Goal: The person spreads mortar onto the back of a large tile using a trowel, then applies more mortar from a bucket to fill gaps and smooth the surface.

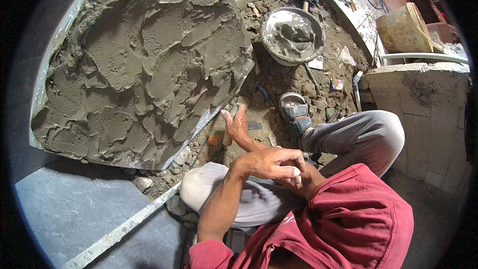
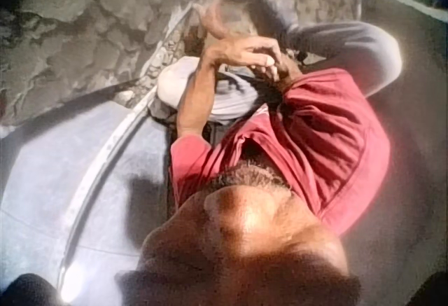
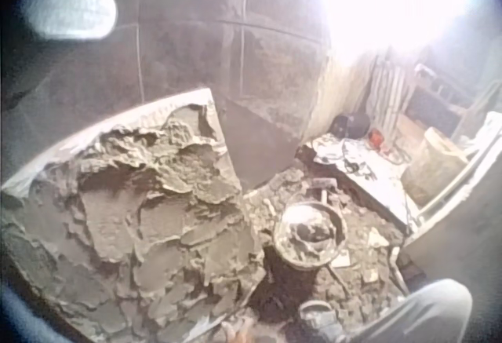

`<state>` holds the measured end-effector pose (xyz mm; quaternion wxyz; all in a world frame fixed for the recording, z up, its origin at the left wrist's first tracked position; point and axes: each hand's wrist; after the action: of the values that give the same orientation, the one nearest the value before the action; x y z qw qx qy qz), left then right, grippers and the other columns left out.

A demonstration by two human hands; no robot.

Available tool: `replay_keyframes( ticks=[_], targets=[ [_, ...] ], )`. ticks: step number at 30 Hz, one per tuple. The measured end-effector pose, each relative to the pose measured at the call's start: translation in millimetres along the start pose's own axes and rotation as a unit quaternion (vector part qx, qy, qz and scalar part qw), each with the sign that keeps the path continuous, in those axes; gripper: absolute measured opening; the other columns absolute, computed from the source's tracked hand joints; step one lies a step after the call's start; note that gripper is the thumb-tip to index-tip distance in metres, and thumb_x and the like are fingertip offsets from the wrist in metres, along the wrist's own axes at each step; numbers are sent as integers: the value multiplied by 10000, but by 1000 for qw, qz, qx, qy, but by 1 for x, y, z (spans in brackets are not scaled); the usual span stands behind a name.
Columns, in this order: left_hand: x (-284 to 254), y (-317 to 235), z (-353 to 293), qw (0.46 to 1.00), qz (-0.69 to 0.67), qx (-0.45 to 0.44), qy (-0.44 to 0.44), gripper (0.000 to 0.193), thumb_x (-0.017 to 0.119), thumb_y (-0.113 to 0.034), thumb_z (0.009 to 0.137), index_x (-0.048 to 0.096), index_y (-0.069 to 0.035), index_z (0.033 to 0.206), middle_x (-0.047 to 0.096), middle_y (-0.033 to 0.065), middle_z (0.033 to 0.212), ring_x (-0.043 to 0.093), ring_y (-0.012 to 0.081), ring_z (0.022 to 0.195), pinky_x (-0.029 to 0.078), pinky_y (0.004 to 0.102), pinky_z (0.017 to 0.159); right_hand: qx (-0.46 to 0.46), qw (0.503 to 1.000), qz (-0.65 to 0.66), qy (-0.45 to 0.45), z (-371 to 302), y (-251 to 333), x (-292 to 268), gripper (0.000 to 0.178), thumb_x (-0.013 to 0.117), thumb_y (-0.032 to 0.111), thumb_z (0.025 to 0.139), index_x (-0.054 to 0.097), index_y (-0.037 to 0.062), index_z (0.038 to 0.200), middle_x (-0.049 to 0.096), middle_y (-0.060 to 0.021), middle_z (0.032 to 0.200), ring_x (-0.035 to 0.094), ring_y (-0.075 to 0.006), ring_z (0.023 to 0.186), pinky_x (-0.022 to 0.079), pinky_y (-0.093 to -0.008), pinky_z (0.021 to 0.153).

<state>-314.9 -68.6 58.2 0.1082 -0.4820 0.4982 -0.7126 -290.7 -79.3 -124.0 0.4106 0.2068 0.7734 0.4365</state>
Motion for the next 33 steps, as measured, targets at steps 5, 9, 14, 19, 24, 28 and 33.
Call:
replay_keyframes(
  ticks=[5,9,14,19,24,28,33],
  targets=[
    [2,-11,-1,1000,-14,-3,3,293,500,-196,939,487,18,1138,644,141,1005,614,181,922,500,301,786,-72,997,24,31,-4,24,11,484,664,209,833,351,-31,1115,522,-263,953,527,-400,865,420,-461,774],
    [5,-10,-2,999,-25,-21,-16,288,506,-203,933,502,14,1122,646,126,986,615,171,907,501,297,778,-144,988,-9,51,-13,30,29,546,665,215,831,325,-42,1172,503,-260,986,519,-378,884,416,-449,795],
    [2,-15,-3,999,-14,-26,-18,284,513,-202,922,509,13,1106,649,115,976,616,164,896,498,294,773,-162,982,32,93,-30,46,31,569,673,243,829,320,-28,1184,522,-228,960,536,-351,863,434,-436,768],
    [2,-18,-3,998,56,-7,-26,274,512,-180,909,510,15,1100,649,112,975,617,161,900,495,291,780,-131,979,118,103,-37,72,26,592,680,271,827,315,-14,1195,541,-197,933,552,-323,842,452,-423,740],
    [6,-14,-21,998,-41,7,-51,273,522,-175,904,512,25,1090,645,126,980,620,181,913,496,321,796,-102,982,98,127,-20,111,40,557,643,293,847,325,1,1200,536,-173,918,556,-287,830,460,-396,721],
    [4,-29,-34,987,-74,125,-66,246,529,-127,887,516,33,1074,644,149,979,621,216,935,493,340,809,-165,974,53,145,1,104,62,502,605,262,859,335,12,1201,534,-181,951,562,-306,845,467,-413,726],
    [-2,-19,-34,990,-90,103,-37,247,536,-156,883,523,18,1059,647,155,982,624,210,883,491,330,767,-297,906,-52,298,-8,75,49,437,557,224,874,348,25,1202,530,-191,993,570,-329,864,476,-435,732]
  ],
)
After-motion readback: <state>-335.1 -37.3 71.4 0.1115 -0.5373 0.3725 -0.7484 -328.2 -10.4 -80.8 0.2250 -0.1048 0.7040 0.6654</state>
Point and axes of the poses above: each hand's wrist, its own z-axis towards the middle knuckle, its own x-axis out of the palm, y = z × x
